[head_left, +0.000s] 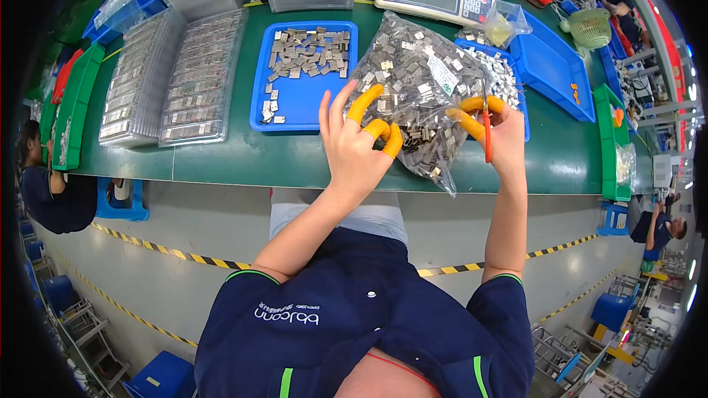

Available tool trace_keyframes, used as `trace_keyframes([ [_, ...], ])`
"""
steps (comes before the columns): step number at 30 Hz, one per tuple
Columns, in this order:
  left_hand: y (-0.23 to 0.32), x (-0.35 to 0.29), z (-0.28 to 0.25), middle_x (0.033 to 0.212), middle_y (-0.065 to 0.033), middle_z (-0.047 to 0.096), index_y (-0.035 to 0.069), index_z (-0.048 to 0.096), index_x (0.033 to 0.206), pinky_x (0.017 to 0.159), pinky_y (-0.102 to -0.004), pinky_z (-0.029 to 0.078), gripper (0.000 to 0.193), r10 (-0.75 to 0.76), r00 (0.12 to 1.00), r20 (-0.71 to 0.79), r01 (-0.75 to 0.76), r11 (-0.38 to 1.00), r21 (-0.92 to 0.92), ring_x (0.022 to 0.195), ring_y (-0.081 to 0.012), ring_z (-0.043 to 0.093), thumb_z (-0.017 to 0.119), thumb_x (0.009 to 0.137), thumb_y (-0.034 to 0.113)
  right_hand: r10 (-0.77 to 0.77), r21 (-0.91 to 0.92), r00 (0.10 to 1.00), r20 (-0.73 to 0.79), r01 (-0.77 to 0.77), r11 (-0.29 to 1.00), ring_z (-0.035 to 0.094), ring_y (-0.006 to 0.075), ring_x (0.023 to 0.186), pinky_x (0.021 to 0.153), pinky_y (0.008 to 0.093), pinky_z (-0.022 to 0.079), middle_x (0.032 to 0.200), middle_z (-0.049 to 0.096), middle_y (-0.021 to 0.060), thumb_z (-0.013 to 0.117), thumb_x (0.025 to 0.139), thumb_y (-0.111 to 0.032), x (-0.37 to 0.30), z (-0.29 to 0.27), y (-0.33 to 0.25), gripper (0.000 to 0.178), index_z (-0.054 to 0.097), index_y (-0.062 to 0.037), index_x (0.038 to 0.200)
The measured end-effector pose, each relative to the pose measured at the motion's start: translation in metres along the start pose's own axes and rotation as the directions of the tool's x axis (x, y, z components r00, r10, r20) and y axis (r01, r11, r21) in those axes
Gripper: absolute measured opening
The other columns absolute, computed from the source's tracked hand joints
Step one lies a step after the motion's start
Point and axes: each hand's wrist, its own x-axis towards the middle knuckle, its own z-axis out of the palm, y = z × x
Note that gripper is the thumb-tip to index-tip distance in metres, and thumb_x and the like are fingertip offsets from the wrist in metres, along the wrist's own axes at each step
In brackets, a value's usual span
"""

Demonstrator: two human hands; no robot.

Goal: The person sorts electronic components by hand from a plastic bag into blue plastic trays, then places them into individual slots on a green plastic organizer.

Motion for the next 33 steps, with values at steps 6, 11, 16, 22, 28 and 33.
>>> trace_keyframes([
  [6, -0.002, -0.006, 0.000, 0.112, -0.0087, 0.057, 0.007, 0.057, 0.059, 0.101, -0.0506, 0.023, 0.017, -0.009, 1.000, 0.002, 0.009, 1.000, -0.027, 0.117, -0.0316, 0.041, 0.074, 0.060, 0.011, -0.112, -0.146, 0.994, -0.010, 0.110, 0.983, 0.052, 0.0071, 0.064, 0.058, 0.0216, 0.043, 0.073, 0.060, 0.0023, 0.074, 0.071, -0.013, -0.023, -0.001, -0.001, 0.025, 0.061, 0.0028, 0.086],
  [11, -0.005, -0.008, -0.007, 0.113, -0.0079, 0.056, 0.010, 0.059, 0.060, 0.101, -0.0511, 0.021, 0.018, -0.023, 1.000, -0.001, 0.023, 0.999, -0.028, 0.117, -0.0313, 0.041, 0.076, 0.059, 0.015, -0.135, -0.132, 0.974, 0.183, 0.160, 0.978, 0.050, 0.0174, 0.057, 0.053, 0.0301, 0.041, 0.070, 0.058, 0.0135, 0.070, 0.072, -0.011, -0.056, 0.006, -0.022, 0.022, 0.056, 0.0039, 0.079],
  [16, -0.002, -0.009, -0.007, 0.113, -0.0098, 0.056, 0.009, 0.061, 0.059, 0.101, -0.0530, 0.021, 0.015, -0.038, 0.999, 0.010, 0.039, 0.998, -0.048, 0.118, -0.0324, 0.039, 0.075, 0.060, 0.015, 0.036, -0.471, 0.936, 0.351, 0.144, 0.870, 0.050, 0.0422, 0.062, 0.052, 0.0412, 0.038, 0.061, 0.052, 0.0249, 0.057, 0.074, -0.012, -0.053, 0.016, -0.033, 0.019, 0.053, 0.0054, 0.067],
  [22, -0.005, -0.023, -0.015, 0.122, -0.0141, 0.049, 0.010, 0.061, 0.088, 0.101, -0.0493, 0.022, 0.022, -0.104, 0.994, 0.045, 0.110, 0.979, -0.170, 0.121, -0.0356, 0.034, 0.070, 0.069, 0.016, -0.031, -0.163, 0.953, 0.301, 0.084, 0.983, 0.054, 0.0258, 0.048, 0.046, 0.0347, 0.039, 0.053, 0.053, 0.0174, 0.068, 0.073, -0.015, -0.052, 0.027, -0.032, 0.025, 0.057, 0.0079, 0.071],
  [28, -0.001, -0.050, -0.057, 0.134, -0.0169, 0.034, 0.004, 0.028, 0.134, 0.104, -0.0418, 0.023, 0.078, -0.118, 0.970, 0.211, 0.241, 0.538, -0.808, 0.124, -0.0308, 0.032, 0.067, 0.076, 0.039, -0.135, 0.255, 0.967, 0.216, 0.078, 0.964, 0.056, 0.0082, 0.055, 0.047, 0.0207, 0.041, 0.061, 0.058, 0.0053, 0.071, 0.072, -0.007, -0.064, 0.087, -0.055, 0.014, 0.063, 0.0044, 0.074],
  [33, 0.001, -0.070, -0.093, 0.139, -0.0106, 0.023, 0.010, -0.001, 0.142, 0.101, -0.0372, 0.030, 0.105, -0.211, 0.918, 0.336, 0.396, 0.445, -0.803, 0.126, -0.0231, 0.031, 0.076, 0.071, 0.025, -0.644, 0.172, 0.763, 0.057, 0.628, 0.759, 0.053, 0.0229, 0.070, 0.059, 0.0312, 0.044, 0.079, 0.060, 0.0084, 0.065, 0.056, 0.007, -0.070, 0.150, -0.058, 0.025, 0.065, -0.0014, 0.080],
])
